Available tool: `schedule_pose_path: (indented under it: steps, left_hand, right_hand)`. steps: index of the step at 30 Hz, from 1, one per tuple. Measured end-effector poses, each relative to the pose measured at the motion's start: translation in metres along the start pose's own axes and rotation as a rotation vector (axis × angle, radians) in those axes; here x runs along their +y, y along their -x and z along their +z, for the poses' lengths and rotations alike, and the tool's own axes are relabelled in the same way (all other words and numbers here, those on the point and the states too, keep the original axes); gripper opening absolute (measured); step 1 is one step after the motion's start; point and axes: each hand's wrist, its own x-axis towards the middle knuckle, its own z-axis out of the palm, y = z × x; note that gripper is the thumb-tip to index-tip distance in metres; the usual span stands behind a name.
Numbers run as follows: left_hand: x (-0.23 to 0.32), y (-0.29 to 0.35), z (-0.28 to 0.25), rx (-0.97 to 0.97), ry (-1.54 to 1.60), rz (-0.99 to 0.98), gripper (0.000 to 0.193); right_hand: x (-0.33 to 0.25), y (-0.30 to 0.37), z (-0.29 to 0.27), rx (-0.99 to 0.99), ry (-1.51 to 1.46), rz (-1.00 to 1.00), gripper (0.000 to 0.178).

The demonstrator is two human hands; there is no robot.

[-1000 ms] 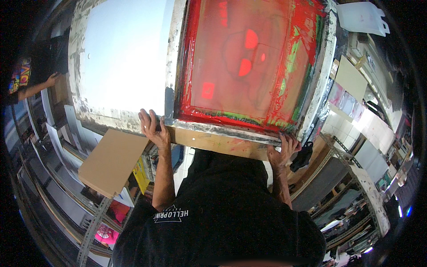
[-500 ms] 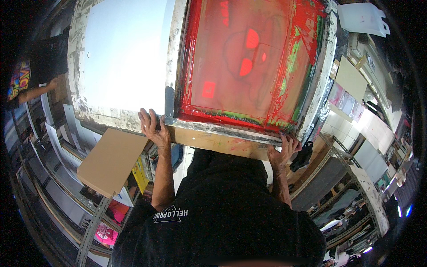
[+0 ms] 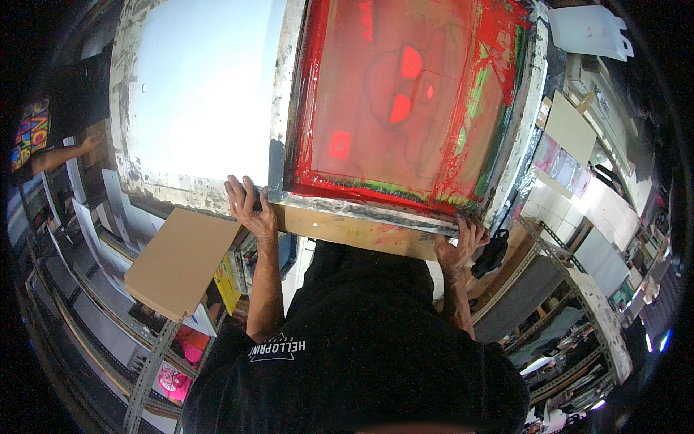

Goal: The person performs manual screen printing on white boards. They place a board on the table, align a screen, apply red ink with a squeegee, and lift the screen to reveal a printed design. The process is repeated for multiple boards.

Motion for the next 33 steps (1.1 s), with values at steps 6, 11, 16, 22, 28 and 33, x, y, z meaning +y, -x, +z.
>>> schedule_pose_path:
  steps: [6,11,16,22,28,33]
  left_hand:
    - [-0.0007,-0.0001,0.0012,0.003,0.002,-0.009,0.05]
    - [0.0011,0.0,0.0006,-0.007,-0.007,-0.04,0.05]
    - [0.0021,-0.0008,-0.0001,-0.014,-0.028,-0.027,0.05]
    - [0.0014,-0.0015,0.0012,0.005,0.022,-0.009,0.05]
    - [0.0004,-0.0016,0.0024,0.019,0.02,0.003,0.051]
    - [0.0013,-0.0022,0.0016,0.024,0.018,0.007,0.053]
  right_hand:
    - [0.0018,0.0003,0.0022,0.025,-0.008,-0.014,0.059]
    - [0.0023,0.0016,-0.0004,0.001,0.015,-0.018,0.06]
    - [0.0019,0.0017,0.0002,-0.001,-0.021,0.011,0.06]
    - [0.0018,0.0008,0.0005,0.014,0.017,-0.015,0.061]
    - [-0.0005,-0.0013,-0.0021,-0.003,0.037,-0.007,0.062]
    - [-0.0032,-0.0036,-0.0043,-0.003,0.003,-0.014,0.06]
